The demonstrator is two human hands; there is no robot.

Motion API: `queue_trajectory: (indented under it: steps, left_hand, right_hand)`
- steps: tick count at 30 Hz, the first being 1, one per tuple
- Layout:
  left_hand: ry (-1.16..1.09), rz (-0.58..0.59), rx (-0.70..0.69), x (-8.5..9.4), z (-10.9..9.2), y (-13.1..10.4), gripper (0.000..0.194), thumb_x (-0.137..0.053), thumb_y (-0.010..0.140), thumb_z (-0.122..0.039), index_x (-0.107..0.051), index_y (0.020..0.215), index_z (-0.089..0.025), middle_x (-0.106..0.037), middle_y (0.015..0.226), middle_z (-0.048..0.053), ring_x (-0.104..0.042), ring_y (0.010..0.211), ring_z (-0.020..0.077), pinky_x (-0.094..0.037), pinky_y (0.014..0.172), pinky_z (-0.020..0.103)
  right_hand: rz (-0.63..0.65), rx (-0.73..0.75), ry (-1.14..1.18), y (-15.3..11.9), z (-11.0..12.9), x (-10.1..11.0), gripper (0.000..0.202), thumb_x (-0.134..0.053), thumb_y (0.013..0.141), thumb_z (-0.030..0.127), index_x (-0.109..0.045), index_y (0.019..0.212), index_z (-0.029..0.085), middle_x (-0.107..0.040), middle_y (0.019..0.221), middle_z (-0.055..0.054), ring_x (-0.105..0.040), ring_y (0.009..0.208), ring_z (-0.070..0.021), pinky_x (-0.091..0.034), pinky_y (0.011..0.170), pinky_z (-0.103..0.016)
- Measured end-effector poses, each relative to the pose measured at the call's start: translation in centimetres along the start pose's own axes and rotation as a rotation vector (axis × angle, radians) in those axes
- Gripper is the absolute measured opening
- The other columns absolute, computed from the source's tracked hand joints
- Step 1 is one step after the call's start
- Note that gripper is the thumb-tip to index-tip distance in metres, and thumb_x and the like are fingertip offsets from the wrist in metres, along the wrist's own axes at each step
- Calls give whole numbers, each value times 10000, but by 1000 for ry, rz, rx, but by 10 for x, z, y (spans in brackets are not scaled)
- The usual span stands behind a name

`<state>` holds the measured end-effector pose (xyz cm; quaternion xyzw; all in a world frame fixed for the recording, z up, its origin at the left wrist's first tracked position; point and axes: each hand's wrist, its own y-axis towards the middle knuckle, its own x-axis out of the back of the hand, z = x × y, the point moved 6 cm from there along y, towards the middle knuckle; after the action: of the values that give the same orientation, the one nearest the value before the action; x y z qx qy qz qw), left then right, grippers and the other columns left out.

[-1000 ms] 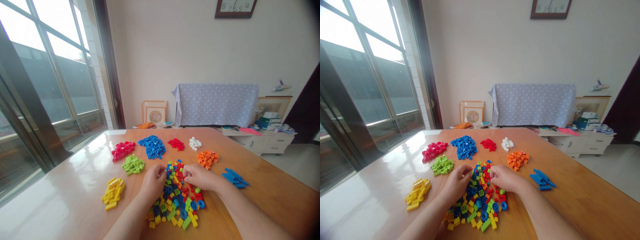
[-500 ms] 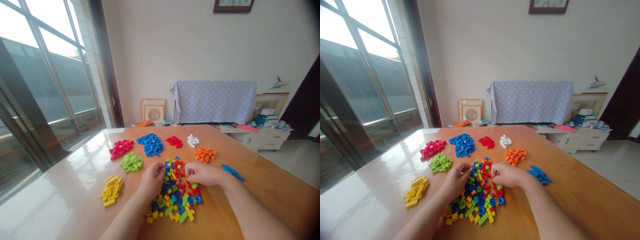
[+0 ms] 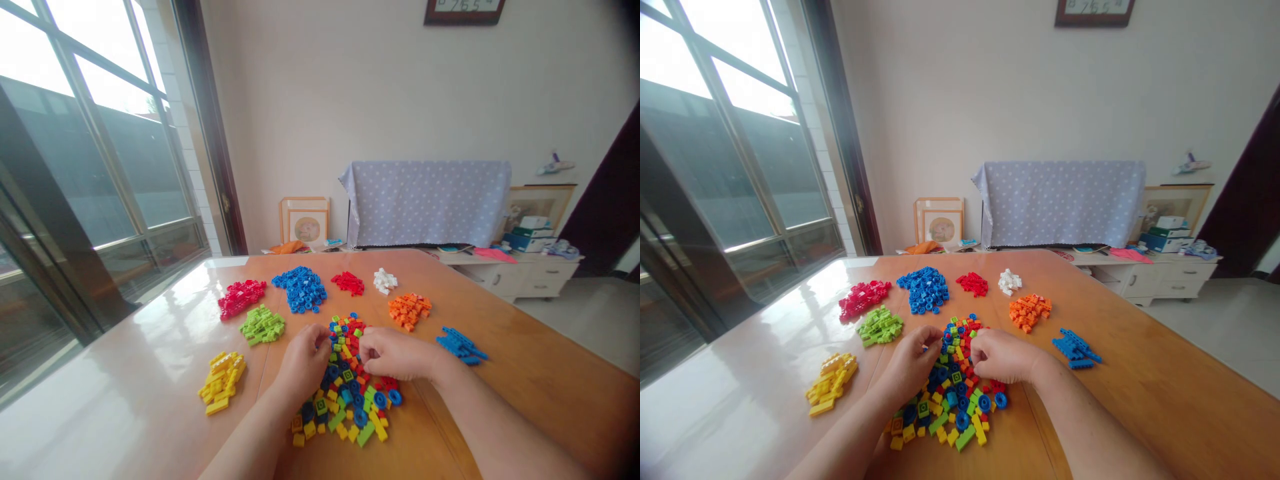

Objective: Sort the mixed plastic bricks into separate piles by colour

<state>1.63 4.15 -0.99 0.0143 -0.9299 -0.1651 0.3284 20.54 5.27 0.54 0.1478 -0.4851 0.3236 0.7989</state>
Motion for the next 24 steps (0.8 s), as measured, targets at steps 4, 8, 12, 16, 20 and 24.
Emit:
queue_trajectory:
  steps: [4,8,12,16,20,24]
  left_hand:
    - [12,-2,-7,0,-1,-1,153,-525,859,-236,-663,904,-191,-679,890,36,-602,855,169,-434,727,234]
    - [8,-6,-13,0,1,0,149,-529,860,-246,-662,902,-195,-677,873,34,-601,841,169,-434,723,238]
    - [-7,-9,-4,1,7,2,164,-514,863,-247,-665,906,-196,-682,879,34,-606,837,169,-435,719,241]
    - [-32,-43,66,7,18,8,174,-523,848,-250,-667,917,-180,-694,903,43,-617,856,173,-437,712,238]
    - [-76,-65,118,10,28,12,178,-510,841,-244,-662,894,-168,-684,833,31,-617,790,162,-428,673,231]
    - [-101,-91,159,11,32,14,159,-516,825,-241,-655,849,-167,-663,757,18,-599,723,156,-407,624,227]
  right_hand:
    - [-111,-92,99,2,-12,4,44,-586,754,200,-624,761,178,-611,730,15,-516,650,-108,-354,563,-196]
    - [-240,-112,235,6,-21,7,35,-586,760,217,-594,766,184,-592,699,30,-508,647,-107,-376,584,-197]
    - [-343,-139,403,13,-31,9,152,-588,775,257,-636,902,188,-622,756,17,-544,693,-122,-428,651,-222]
    - [-414,-206,595,17,-45,10,242,-558,812,360,-645,944,176,-656,808,-14,-586,737,-145,-466,692,-256]
    - [-559,-297,612,17,-54,18,269,-557,795,400,-632,923,175,-649,779,-15,-587,709,-145,-462,658,-251]
    - [-634,-402,593,23,-58,24,222,-565,754,341,-619,897,179,-660,767,-24,-594,670,-140,-453,602,-234]
